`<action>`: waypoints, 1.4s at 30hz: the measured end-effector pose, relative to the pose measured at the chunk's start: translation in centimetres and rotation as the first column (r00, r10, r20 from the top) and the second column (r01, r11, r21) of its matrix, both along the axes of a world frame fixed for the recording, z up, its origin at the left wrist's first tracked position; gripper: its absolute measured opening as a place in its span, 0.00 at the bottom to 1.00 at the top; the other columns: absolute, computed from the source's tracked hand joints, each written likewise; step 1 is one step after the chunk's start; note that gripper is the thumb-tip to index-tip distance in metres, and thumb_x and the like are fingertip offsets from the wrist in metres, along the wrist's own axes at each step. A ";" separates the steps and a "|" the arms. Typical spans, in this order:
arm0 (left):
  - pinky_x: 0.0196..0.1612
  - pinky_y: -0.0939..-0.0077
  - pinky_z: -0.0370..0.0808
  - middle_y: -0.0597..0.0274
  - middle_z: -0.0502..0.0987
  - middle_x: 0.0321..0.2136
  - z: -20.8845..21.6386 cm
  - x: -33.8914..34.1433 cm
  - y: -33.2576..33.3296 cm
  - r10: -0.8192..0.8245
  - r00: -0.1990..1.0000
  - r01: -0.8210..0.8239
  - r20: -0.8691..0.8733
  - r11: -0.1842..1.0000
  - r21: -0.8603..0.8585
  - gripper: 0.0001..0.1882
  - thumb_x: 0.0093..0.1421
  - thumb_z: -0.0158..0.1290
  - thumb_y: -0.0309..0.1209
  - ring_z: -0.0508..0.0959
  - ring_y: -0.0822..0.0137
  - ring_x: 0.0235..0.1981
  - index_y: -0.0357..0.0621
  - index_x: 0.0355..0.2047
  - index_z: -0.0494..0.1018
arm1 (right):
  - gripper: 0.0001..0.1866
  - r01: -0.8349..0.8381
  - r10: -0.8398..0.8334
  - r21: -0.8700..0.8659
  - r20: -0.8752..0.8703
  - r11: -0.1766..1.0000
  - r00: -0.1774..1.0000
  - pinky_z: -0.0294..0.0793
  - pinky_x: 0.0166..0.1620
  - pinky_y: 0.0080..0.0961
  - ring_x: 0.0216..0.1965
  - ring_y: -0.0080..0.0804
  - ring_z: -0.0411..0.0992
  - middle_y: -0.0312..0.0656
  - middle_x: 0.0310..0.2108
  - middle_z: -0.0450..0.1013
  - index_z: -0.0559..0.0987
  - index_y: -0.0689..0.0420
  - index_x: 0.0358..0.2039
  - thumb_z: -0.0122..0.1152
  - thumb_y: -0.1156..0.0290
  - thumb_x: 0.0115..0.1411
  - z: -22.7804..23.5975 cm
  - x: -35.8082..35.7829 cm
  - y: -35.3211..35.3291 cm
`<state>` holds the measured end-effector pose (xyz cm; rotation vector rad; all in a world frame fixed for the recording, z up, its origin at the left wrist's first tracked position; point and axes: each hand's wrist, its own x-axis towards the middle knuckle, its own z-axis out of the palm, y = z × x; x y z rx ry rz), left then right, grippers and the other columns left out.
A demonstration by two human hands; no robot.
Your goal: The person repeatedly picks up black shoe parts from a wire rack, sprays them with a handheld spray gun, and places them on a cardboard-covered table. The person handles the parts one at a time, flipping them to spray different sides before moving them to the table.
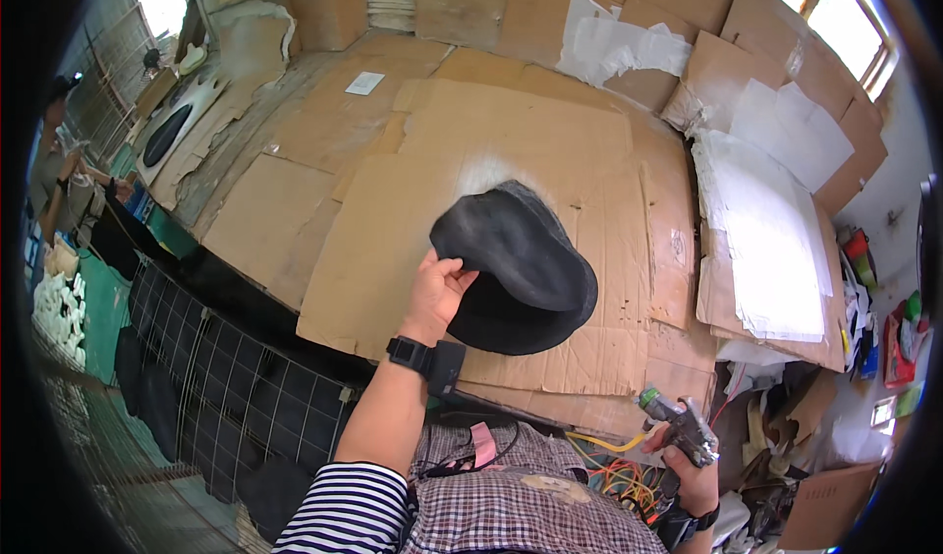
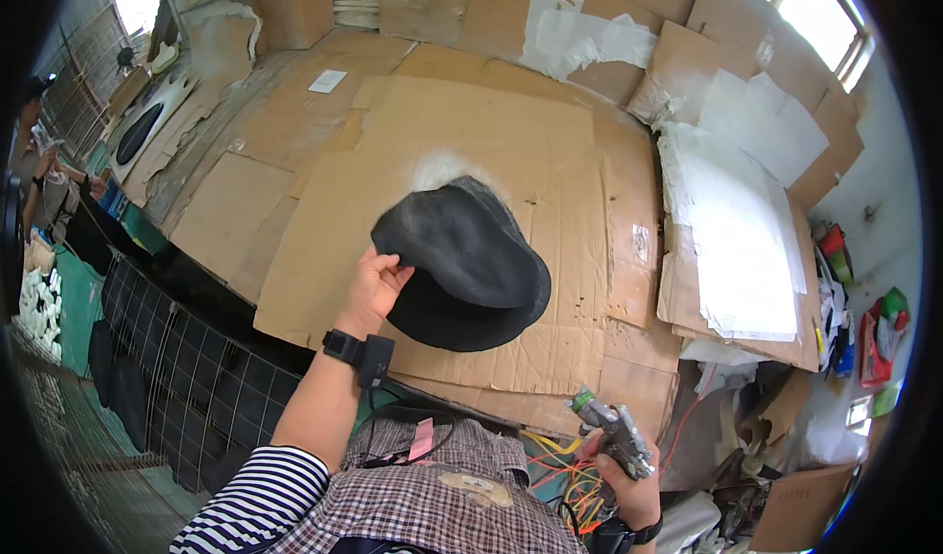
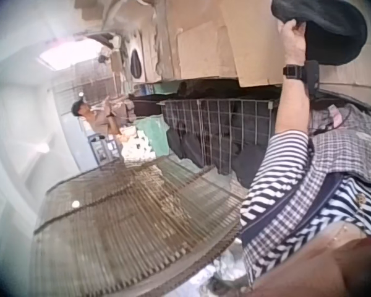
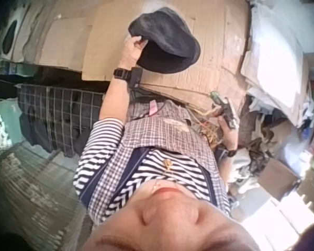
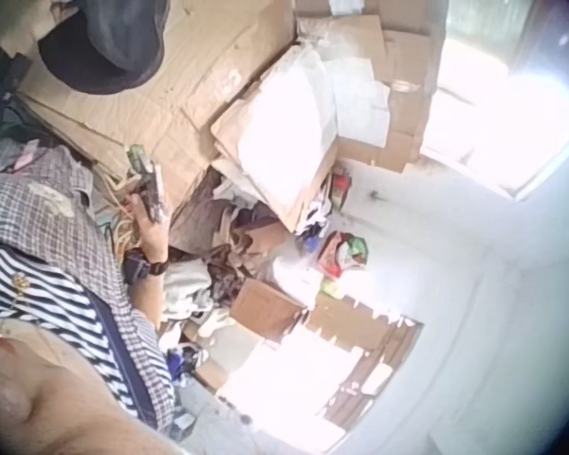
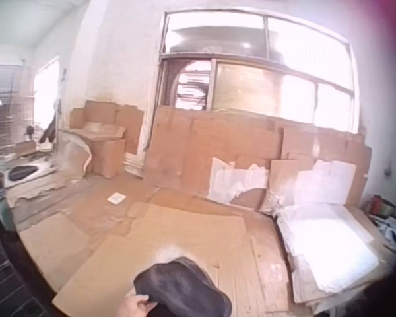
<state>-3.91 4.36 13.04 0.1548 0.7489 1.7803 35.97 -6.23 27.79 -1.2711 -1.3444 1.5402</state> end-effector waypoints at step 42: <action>0.28 0.54 0.77 0.53 0.67 0.37 -27.9 -3.8 -46.6 0.893 0.449 -0.459 -0.036 0.195 -0.867 0.14 0.58 0.51 0.25 0.75 0.56 0.25 0.44 0.43 0.61 | 0.28 -0.601 0.627 -0.179 0.194 0.779 0.754 0.70 0.41 0.24 0.34 0.28 0.73 0.40 0.31 0.74 0.68 0.64 0.52 0.63 0.74 0.50 -2.1 -15.9 2.5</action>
